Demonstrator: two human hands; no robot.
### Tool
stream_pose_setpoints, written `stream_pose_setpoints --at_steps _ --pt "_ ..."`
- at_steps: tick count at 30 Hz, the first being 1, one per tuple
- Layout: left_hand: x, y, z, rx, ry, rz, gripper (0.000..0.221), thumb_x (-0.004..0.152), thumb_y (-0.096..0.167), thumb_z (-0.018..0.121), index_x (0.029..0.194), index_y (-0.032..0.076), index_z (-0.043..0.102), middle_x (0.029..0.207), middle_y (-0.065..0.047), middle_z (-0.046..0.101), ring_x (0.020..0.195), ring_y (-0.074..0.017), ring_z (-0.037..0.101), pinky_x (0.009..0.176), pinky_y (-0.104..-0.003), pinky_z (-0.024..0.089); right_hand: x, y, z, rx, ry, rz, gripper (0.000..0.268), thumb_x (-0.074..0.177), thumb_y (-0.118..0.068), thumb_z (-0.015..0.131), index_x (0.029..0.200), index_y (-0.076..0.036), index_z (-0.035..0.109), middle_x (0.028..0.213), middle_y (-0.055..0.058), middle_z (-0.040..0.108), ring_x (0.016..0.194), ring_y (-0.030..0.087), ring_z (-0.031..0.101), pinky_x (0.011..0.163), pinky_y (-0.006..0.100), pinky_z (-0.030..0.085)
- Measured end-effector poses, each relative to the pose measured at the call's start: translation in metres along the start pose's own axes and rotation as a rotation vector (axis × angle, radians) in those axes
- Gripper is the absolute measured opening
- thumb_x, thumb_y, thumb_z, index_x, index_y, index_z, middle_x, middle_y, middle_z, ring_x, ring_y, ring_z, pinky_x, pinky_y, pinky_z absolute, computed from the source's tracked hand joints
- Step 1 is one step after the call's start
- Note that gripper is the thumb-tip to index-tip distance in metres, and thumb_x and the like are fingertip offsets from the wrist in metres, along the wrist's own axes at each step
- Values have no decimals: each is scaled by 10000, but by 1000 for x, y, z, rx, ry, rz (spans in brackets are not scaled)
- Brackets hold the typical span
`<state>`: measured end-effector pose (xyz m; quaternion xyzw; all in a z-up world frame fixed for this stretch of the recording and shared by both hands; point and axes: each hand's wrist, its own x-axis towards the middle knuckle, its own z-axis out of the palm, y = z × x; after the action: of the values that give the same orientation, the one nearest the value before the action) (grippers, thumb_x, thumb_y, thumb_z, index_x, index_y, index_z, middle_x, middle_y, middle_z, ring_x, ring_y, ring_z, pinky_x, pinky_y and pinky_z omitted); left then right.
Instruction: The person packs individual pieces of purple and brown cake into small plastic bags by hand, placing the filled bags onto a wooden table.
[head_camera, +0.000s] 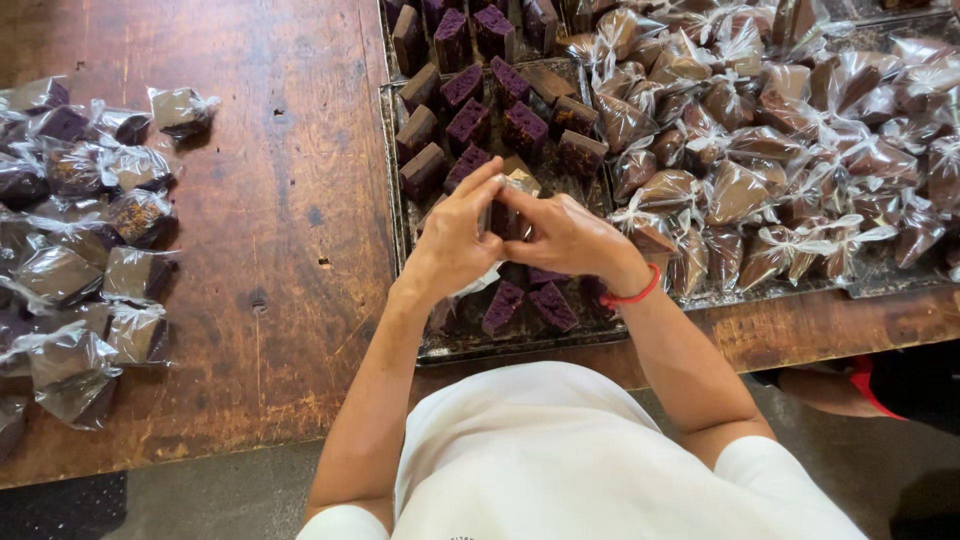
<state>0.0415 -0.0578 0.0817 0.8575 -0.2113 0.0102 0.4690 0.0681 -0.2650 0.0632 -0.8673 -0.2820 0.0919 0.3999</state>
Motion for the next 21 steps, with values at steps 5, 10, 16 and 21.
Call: stream_pose_setpoints --at_steps 5,10,16,21 --pt "-2 14 20 317 113 255 669 737 -90 607 1399 -127 518 1555 -205 472 1353 -367 600 1107 -394 530 22 30 36 -397 173 -172 358 900 -156 716 1233 -50 637 948 161 715 753 346 711 569 435 543" --pt "0 15 -3 66 -25 -204 645 771 -146 585 1406 -87 486 1611 -180 384 800 -258 738 645 -298 627 27 16 5 -430 71 -227 390 873 -238 698 1204 -35 662 945 145 717 762 343 718 591 427 556" --pt "-19 10 -44 -60 186 -1 389 832 87 845 1207 56 744 1261 -114 731 752 -135 707 664 -233 609 3 -7 -50 -76 45 -371 240 1001 -262 684 1043 -32 737 1052 133 741 744 227 695 649 328 544" --pt "6 -12 -43 139 256 89 151 863 126 852 979 73 772 903 -26 776 753 -96 723 659 -253 589 22 2 -36 480 -66 27 180 1014 -164 657 1040 -35 780 846 112 761 664 125 682 575 267 577"
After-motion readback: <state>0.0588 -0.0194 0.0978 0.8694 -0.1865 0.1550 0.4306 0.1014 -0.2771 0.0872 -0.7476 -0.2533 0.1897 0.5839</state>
